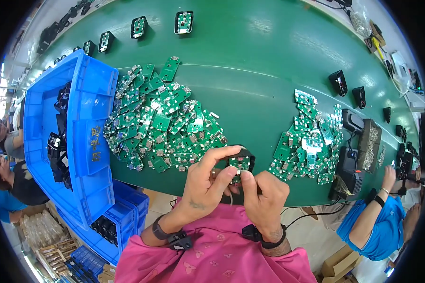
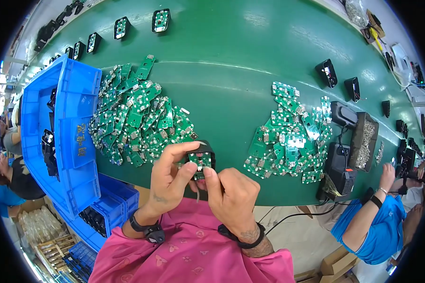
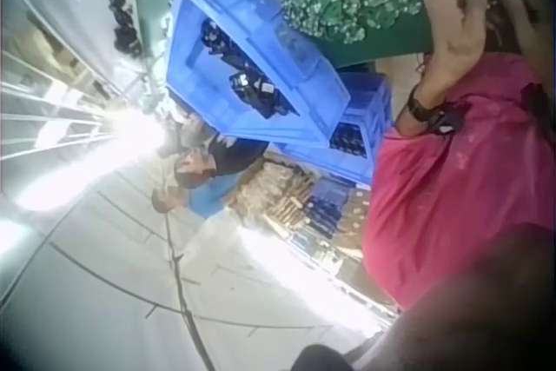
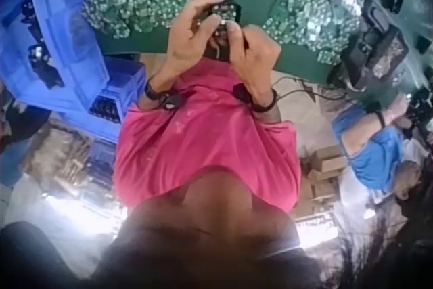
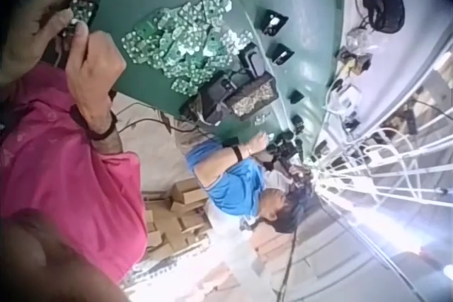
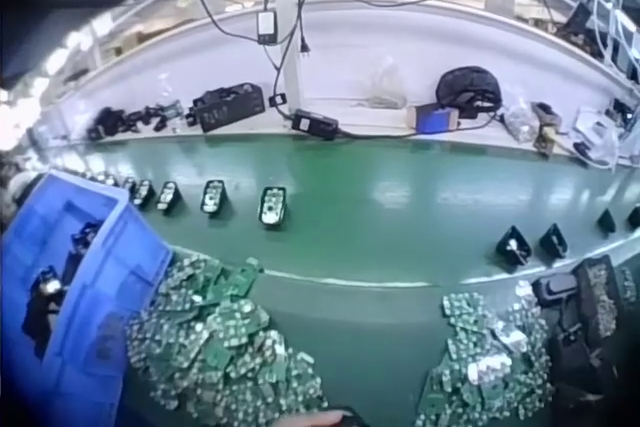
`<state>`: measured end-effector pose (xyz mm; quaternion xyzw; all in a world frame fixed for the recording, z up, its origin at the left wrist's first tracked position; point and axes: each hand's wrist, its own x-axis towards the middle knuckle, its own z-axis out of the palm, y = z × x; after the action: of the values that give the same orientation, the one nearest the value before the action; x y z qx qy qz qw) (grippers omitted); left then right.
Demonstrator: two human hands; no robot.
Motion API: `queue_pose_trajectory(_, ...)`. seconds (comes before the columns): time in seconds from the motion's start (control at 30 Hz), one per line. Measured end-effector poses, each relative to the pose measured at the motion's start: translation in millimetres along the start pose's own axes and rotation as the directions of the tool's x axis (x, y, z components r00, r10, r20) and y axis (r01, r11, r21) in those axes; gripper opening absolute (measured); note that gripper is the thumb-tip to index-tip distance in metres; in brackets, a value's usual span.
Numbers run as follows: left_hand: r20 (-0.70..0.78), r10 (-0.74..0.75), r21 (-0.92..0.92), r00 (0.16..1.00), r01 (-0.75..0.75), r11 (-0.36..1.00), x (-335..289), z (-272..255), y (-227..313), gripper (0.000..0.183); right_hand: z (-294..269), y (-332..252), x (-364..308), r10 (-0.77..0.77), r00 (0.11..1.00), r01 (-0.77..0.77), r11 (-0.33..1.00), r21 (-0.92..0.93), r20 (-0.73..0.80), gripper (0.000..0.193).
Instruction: The person picks up a black plastic housing and a green circuit board, fits the board into the housing, and presses them together. They then place the assembled unit onto the green work surface and repeat the process.
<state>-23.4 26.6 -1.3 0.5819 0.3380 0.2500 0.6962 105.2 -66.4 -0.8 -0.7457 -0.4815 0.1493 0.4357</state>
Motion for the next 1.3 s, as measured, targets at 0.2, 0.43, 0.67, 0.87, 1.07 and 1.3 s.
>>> queue_pose_trajectory(0.2,-0.087,-0.066,0.014,0.994,0.068,0.998,2,9,-2,0.033,15,3,5,0.082,0.997,-0.081,0.99,0.112,0.001,0.028)
queue_pose_trajectory(0.43,-0.063,-0.083,0.026,0.994,0.085,0.996,6,8,-3,0.031,12,4,11,0.052,0.988,-0.083,0.972,0.219,0.146,0.045)
queue_pose_trajectory(0.67,0.007,0.679,0.431,0.734,-0.615,0.66,-7,14,-21,0.039,5,13,9,-0.319,0.945,0.327,0.917,0.228,-0.075,0.048)
queue_pose_trajectory(0.87,-0.152,0.235,0.253,0.96,-0.192,0.948,4,7,-7,0.025,7,3,18,-0.01,0.992,-0.038,0.929,0.368,0.128,0.062)
queue_pose_trajectory(1.07,0.004,-0.083,0.32,0.997,0.078,0.944,16,-2,25,0.036,-9,-1,12,-0.175,0.969,0.128,0.959,0.252,0.174,0.085)
queue_pose_trajectory(1.3,0.174,0.23,0.401,0.958,-0.282,0.872,17,2,10,0.062,-14,5,11,-0.133,0.99,0.112,0.932,0.346,0.038,0.029)
